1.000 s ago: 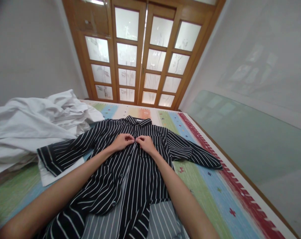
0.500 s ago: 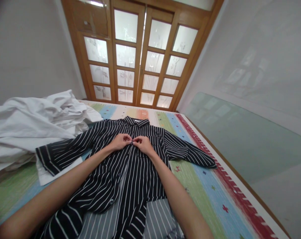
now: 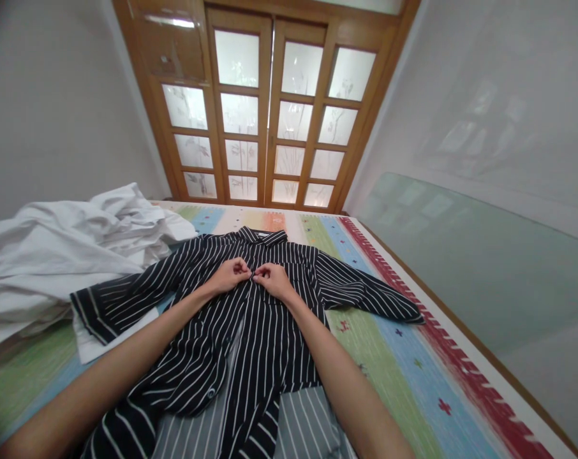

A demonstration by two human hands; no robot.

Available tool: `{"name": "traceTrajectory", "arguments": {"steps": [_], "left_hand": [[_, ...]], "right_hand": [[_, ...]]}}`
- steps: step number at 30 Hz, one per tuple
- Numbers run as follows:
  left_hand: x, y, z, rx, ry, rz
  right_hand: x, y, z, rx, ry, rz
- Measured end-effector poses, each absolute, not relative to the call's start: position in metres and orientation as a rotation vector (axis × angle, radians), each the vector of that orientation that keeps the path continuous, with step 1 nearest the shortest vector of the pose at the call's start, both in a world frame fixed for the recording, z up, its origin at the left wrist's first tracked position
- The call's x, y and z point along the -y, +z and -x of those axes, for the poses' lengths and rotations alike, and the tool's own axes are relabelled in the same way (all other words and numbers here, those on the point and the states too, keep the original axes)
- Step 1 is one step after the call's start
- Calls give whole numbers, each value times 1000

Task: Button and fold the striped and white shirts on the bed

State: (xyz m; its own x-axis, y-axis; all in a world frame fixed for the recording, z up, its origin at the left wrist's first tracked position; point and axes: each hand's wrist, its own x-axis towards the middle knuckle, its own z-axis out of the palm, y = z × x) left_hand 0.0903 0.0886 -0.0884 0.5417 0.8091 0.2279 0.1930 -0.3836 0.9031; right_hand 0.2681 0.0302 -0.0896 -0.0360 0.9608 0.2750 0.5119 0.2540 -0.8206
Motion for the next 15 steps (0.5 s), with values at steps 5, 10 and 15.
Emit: {"name": "traceTrajectory", "arguments": {"steps": [5,10,15], "left_hand": [[-84,-83,-90,-882,867,-1935],[-80,-79,-89,-912,863,-1956],[-80,-78,-87,-889,843,-2016]], "right_hand": [[-31,-91,-266,1662,623,1360],[-29,-89,-264,1676,608,1352],[-28,-88,-265,1707,602,1329]]}}
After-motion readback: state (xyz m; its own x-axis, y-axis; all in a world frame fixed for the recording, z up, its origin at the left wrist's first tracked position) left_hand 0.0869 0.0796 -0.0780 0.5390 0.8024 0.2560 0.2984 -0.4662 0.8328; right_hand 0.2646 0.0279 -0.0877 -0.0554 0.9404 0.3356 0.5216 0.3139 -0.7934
